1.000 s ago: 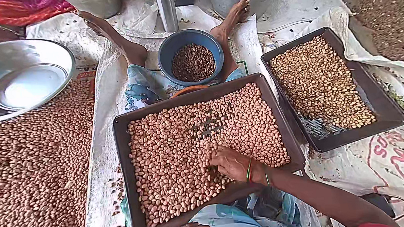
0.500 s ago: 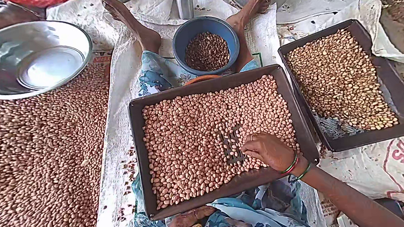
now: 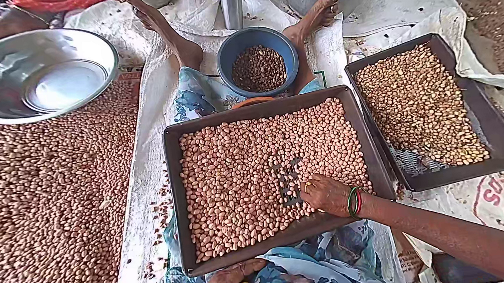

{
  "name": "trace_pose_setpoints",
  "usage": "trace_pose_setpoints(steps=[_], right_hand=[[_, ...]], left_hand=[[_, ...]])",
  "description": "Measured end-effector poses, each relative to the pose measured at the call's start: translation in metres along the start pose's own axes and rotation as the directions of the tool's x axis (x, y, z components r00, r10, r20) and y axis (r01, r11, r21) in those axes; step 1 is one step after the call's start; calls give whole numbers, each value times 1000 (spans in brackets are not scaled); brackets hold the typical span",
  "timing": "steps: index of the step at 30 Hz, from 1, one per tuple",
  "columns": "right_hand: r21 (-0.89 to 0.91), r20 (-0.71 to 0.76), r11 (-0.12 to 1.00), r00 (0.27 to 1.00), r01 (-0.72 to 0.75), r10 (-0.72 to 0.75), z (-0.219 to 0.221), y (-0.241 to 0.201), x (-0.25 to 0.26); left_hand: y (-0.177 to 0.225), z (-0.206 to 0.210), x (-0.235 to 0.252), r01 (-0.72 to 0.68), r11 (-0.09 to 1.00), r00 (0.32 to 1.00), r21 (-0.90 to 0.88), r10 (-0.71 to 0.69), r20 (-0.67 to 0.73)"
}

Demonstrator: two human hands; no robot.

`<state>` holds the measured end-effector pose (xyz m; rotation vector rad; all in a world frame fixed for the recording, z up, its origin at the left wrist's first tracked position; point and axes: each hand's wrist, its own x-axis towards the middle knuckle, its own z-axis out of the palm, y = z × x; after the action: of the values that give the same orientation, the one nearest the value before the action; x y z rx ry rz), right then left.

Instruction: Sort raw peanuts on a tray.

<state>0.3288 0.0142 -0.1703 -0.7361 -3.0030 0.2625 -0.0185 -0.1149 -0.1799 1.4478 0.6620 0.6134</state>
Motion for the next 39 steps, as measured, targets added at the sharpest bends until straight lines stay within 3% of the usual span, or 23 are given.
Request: trace_pose_setpoints(steps=[2, 4, 5, 6, 7, 8, 9, 11, 13, 14, 16, 17, 20, 22, 24, 26, 28, 30, 32, 34, 35, 37, 39], right_hand=[[168, 95, 981, 992, -94, 79, -16, 11, 0], [91, -34, 936, 938, -340, 344, -46, 27, -12], [3, -141, 850, 842, -526, 521, -64, 35, -20], [-41, -233, 709, 696, -704, 679, -81, 44, -27], [-11, -276, 580, 560, -814, 781, -94, 52, -30], [45, -287, 544, 510, -838, 811, -100, 55, -29], [108, -293, 605, 556, -789, 778, -98, 50, -23], [316, -279, 816, 775, -484, 567, -73, 20, 9], [551, -156, 826, 958, -118, 241, -41, -22, 56], [591, -78, 806, 993, -23, 85, -27, -39, 77], [580, 25, 813, 997, 49, -78, -6, -52, 100], [548, 89, 836, 993, 12, -72, -6, -45, 103], [299, 298, 886, 917, -354, 266, -34, 9, 90], [131, 207, 858, 860, -497, 467, -52, 31, 78], [179, 113, 879, 896, -443, 429, -58, 23, 71], [348, 195, 897, 957, -274, 216, -52, -3, 68], [511, 178, 856, 984, -83, -11, -31, -25, 58], [558, 145, 829, 988, -42, -48, -15, -30, 36], [486, 307, 843, 948, -232, 84, -31, -18, 15], [258, 477, 831, 813, -494, 335, -57, -3, 3], [160, 448, 810, 772, -565, 450, -63, 4, -3], [54, 244, 782, 768, -621, 593, -61, 11, -9], [45, 49, 805, 806, -591, 589, -51, 13, -2]], left_hand=[[0, 0, 0, 2, 1000, 1000, -3, -2, -2], [1, 0, 1, -4, 1000, 1000, 2, 4, -12], [1, 2, -1, -9, 1000, 1000, -4, 9, -24], [0, 3, -2, -11, 1000, 999, -25, 10, -33], [-1, 3, -3, -14, 999, 999, -48, 12, -34], [-2, 3, -3, -14, 998, 999, -66, 12, -32], [-3, 2, -2, -9, 997, 1000, -78, 7, -25], [-2, -2, 1, 11, 997, 1000, -75, -10, 14], [-1, -5, 3, 23, 999, 998, -44, -20, 56], [-1, -5, 4, 22, 1000, 998, -19, -21, 55], [1, -1, 2, 20, 999, 1000, 45, -21, 19], [5, 0, 0, 26, 996, 1000, 85, -26, -1], [8, 4, -6, 39, 993, 998, 115, -33, -55], [3, 7, -7, 16, 998, 998, 62, -12, -68], [0, 9, -6, -3, 999, 997, 41, 6, -76], [-2, 9, -2, -16, 999, 998, 44, 19, -65], [-5, 5, 0, -37, 998, 998, 59, 39, -41], [-6, 3, -2, -37, 998, 999, 58, 39, -27], [-5, 2, -5, -10, 999, 1000, 50, 11, -25], [-5, 3, -5, 5, 999, 1000, 37, -3, -31], [-5, 3, -4, 4, 1000, 1000, 22, -3, -31], [-9, 4, -2, -7, 1000, 1000, -10, 7, -25], [-10, 3, -1, -11, 1000, 1000, -17, 11, -16]])
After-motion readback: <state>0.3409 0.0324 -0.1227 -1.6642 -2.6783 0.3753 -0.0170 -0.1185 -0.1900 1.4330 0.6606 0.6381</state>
